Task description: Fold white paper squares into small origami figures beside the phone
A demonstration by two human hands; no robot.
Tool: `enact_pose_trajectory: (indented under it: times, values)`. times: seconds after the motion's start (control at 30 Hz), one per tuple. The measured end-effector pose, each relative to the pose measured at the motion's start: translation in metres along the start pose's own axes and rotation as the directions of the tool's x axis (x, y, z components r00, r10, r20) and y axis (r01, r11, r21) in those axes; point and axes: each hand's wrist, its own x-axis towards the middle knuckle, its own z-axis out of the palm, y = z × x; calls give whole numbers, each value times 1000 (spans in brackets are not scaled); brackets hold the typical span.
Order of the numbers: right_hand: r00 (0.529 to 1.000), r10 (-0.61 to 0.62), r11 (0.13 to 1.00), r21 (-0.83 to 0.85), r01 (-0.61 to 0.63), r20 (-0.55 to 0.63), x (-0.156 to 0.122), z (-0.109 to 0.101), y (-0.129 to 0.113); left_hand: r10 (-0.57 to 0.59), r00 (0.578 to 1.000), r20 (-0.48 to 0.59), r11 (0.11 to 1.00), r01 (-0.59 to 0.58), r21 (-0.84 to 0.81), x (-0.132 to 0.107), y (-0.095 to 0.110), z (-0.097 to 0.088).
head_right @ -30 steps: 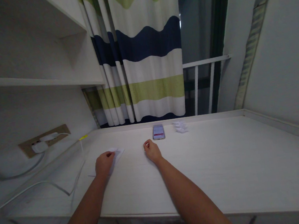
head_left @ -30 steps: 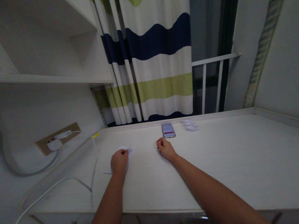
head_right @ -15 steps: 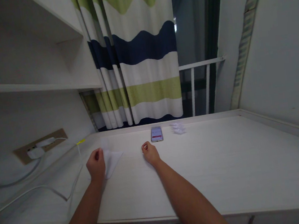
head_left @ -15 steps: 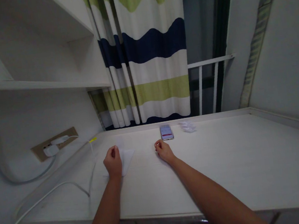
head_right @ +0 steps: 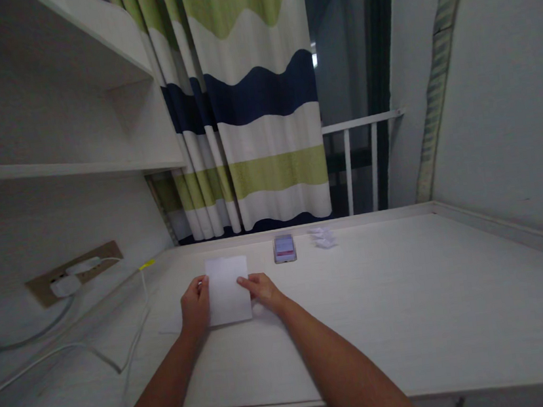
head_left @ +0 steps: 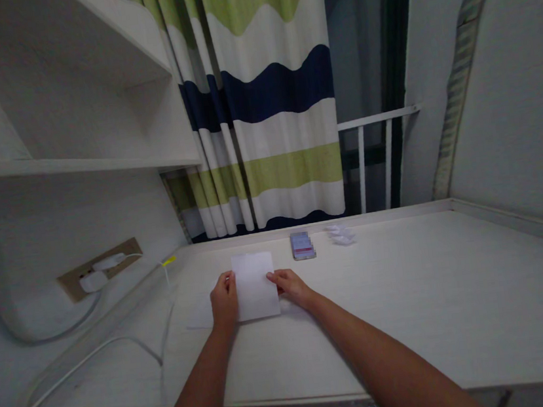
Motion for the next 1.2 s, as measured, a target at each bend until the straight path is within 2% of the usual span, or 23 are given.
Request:
enact_pose_trajectory:
  times: [0.1, 0.23, 0.3, 0.4, 0.53, 0.67, 0.83, 1.0, 1.07, 1.2]
  values:
    - [1000, 13, 1000, -24, -13, -29, 3, -3, 5, 28, 999, 30, 999, -28, 20, -1, -1, 1]
    - [994, 19, 995, -90, -29, -111, 6, -11, 11, 30, 994, 107, 998, -23, -60, -2, -2, 6]
    - [991, 10, 994, -111, -25, -133, 6, -14, 12, -24, 981, 193, 987, 53, -149, -2, -3, 9]
    - [988, 7, 993, -113, -24, -154, 3, -16, 10, -116, 936, 331, 932, 218, -290, -2, -4, 13]
    - [990, 28, 996, -82, -39, -142, -1, -16, 6, -182, 899, 398, 863, 340, -373, -3, -6, 16]
    - [991, 66, 998, 1, -67, -119, -3, -18, 4, -222, 864, 452, 822, 415, -389, -4, -7, 18]
    - [992, 77, 996, 57, -71, -98, -2, -28, 6, -215, 849, 483, 852, 405, -332, -2, -7, 24]
    - [992, 56, 998, 31, -53, -111, -14, -58, 4, -152, 854, 498, 892, 335, -303, -2, -3, 49]
    - [989, 48, 999, 18, -46, -137, -21, -73, 2, -127, 858, 497, 902, 308, -302, -5, 5, 65]
    - [975, 40, 999, -15, -44, -216, -36, -102, -4, -116, 863, 491, 860, 335, -385, -12, 28, 97]
